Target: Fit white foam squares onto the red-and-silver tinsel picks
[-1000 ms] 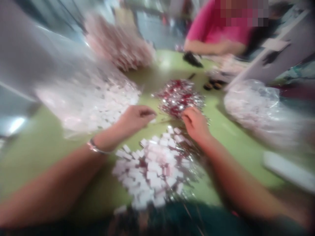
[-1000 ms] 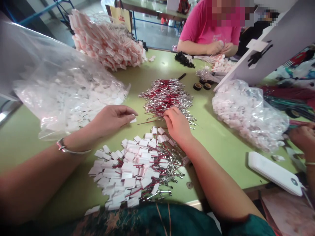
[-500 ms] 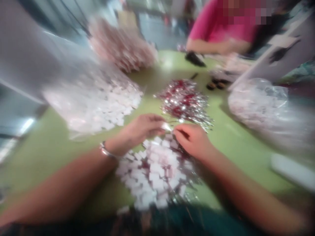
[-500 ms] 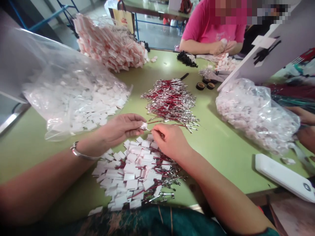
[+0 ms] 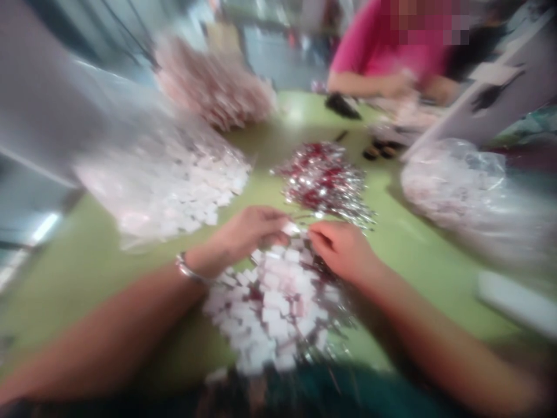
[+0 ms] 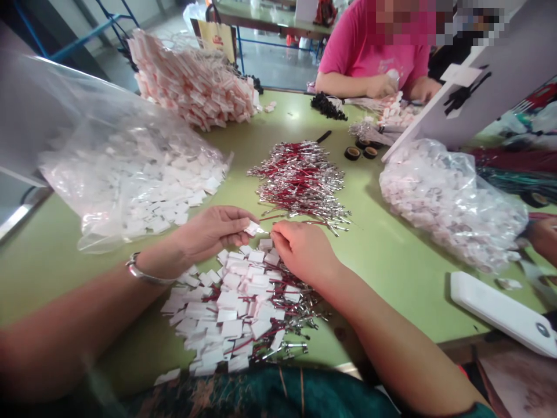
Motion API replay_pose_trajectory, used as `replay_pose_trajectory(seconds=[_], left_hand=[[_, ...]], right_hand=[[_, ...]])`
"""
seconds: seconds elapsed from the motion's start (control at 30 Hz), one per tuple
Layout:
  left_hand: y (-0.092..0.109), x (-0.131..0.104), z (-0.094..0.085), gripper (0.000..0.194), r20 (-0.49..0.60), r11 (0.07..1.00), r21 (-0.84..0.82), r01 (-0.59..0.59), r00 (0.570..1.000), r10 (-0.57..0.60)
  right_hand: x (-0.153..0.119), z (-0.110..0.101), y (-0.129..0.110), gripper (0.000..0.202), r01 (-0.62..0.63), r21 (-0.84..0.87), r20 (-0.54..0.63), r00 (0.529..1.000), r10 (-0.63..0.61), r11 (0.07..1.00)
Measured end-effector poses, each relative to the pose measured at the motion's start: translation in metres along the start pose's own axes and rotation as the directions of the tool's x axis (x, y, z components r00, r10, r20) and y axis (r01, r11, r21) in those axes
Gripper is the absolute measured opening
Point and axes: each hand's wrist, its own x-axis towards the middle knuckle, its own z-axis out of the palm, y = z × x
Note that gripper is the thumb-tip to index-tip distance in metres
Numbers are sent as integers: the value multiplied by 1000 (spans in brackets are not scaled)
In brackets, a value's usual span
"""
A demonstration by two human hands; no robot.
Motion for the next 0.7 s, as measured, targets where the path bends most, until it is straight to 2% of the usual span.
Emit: replay_pose_trajectory(seconds=[0.17, 0.33, 0.43, 0.53, 0.63, 0.67, 0.7], left_hand=[[12, -6, 12, 31, 4, 994, 100, -40, 999, 40], [16, -8, 23, 21, -9, 997, 79, -24, 1000, 25], [12, -7, 25, 16, 51, 998, 30, -57, 997, 56], [18, -9, 25, 17, 107, 995, 68, -72, 992, 64], [38, -14, 10, 22, 173, 936, 332, -115, 983, 59], [44, -17, 0, 24, 156, 863, 483, -152, 984, 86], [49, -19, -12, 27, 80, 756, 633, -165, 986, 148]], right_hand=[[-1, -1, -6, 22, -50, -135, 49, 997, 57, 990], [-1, 1, -10, 22, -44, -49, 39, 998, 46, 998], [-1, 3, -11, 22, -18, -25, 46, 999, 20, 1000], [-3, 0, -13, 21, -28, 4, 56, 998, 28, 1000], [-9, -11, -19, 24, -44, 49, 86, 996, 40, 998], [-12, -17, -22, 25, -43, 58, 115, 993, 36, 997], [-15, -23, -26, 26, -34, 73, 159, 987, 22, 997]])
